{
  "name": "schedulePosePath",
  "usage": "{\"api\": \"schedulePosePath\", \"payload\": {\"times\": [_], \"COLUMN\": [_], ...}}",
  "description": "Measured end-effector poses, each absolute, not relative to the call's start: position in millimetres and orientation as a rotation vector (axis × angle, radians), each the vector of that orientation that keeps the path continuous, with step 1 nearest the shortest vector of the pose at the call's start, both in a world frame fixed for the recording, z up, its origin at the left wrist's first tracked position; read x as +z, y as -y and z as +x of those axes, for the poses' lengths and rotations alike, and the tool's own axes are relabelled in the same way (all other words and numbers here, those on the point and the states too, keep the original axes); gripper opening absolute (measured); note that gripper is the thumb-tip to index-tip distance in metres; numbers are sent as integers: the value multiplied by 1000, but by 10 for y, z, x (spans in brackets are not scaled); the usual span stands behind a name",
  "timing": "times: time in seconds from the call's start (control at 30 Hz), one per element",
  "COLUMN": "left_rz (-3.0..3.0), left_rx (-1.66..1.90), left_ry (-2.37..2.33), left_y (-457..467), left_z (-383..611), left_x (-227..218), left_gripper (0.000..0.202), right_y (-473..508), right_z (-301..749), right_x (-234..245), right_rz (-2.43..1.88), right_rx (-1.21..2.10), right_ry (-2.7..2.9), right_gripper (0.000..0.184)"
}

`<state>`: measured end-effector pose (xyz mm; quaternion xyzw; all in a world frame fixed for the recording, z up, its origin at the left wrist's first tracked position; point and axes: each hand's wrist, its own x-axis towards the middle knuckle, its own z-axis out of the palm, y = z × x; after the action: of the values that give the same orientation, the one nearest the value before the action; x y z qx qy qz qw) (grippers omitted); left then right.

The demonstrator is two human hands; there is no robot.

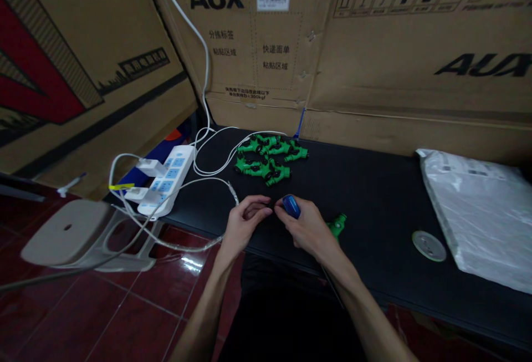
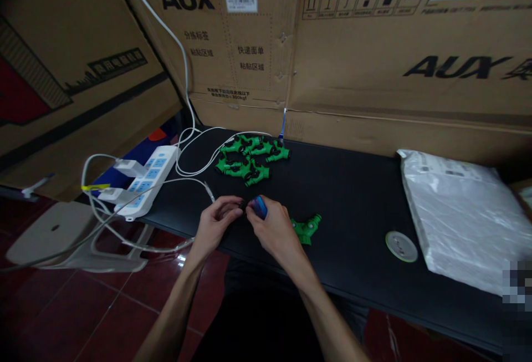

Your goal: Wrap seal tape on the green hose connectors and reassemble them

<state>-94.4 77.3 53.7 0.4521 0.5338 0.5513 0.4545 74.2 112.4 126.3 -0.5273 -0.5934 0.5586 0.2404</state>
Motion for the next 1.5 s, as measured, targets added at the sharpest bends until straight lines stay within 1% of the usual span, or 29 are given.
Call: {"api": "schedulePosePath", "payload": {"times": [0.3,0.4,0.6,0.77,0.9,1.07,1.27,1.5], "left_rz": [1182,1195,1189,1148,1129,1147,1205,1273], "left_rx": [1364,1362,1348,1332,1369,1317,1253,1203], "left_ry": [-1286,-1288,-1329,-1385,-1387,-1350,-1336,-1407], "left_y": [-766,-770,-772,-746,-732,-746,-762,-748], "left_z": [-927,-922,-916,-907,-911,-915,-916,-914], "left_x": [559,564,589,558,558,564,576,602], "left_gripper": [23,25,36,56,45,43,41,32], "right_y": [-1151,-1165,-1177,-1194,-1197,-1190,-1194,-1173], "right_z": [718,715,724,754,757,738,725,733], "right_x": [1165,1121,1090,1082,1064,1027,973,1010], "right_rz": [-1472,-1475,-1452,-1436,-1425,-1423,-1418,-1389], "right_rx": [1477,1459,1446,1446,1477,1516,1535,1521], "right_ry": [1662,1680,1677,1635,1609,1582,1550,1577], "right_gripper": [14,14,17,21,24,26,23,23]}}
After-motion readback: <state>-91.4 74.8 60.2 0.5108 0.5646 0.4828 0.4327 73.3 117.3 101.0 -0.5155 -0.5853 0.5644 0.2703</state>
